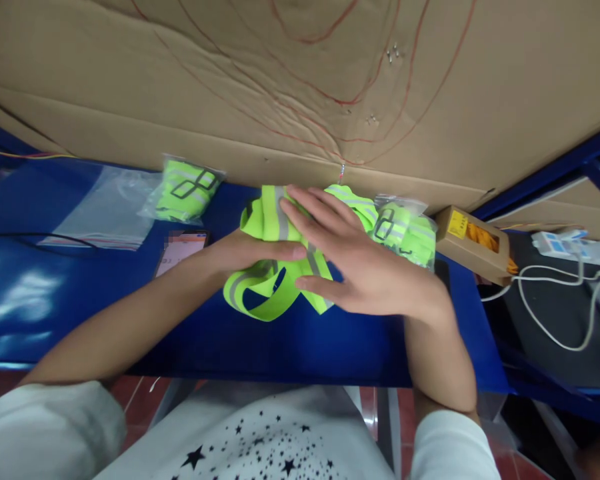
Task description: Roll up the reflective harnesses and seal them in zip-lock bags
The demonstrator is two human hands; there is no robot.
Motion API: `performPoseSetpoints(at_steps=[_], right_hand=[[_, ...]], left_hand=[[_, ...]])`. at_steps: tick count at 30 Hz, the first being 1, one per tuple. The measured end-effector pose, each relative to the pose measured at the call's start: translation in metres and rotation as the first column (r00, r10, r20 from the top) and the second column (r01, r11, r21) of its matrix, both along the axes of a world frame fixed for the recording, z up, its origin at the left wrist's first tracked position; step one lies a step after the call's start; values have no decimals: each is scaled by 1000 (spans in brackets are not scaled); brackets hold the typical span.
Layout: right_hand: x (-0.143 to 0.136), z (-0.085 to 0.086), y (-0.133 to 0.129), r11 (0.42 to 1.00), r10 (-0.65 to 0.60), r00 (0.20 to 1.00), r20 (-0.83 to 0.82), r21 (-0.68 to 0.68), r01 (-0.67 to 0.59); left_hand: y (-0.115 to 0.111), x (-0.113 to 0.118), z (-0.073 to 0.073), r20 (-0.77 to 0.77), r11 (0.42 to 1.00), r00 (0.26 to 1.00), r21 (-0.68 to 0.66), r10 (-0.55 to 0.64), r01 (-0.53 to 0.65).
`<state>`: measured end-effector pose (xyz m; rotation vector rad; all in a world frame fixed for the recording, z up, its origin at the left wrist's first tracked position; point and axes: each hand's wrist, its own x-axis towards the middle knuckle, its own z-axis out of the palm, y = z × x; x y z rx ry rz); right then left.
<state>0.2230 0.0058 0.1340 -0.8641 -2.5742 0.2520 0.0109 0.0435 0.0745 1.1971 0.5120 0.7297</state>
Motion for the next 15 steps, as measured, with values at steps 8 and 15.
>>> performPoseSetpoints(at_steps=[8, 15], right_hand=[[15, 0, 23, 915, -156, 983, -98, -389, 106], [0, -9, 23, 901, -204, 946, -251, -426, 81]], left_hand=[[-2, 1, -2, -148, 967, 983, 212, -113, 144], [5, 3, -12, -105, 972, 994, 234, 27, -2]])
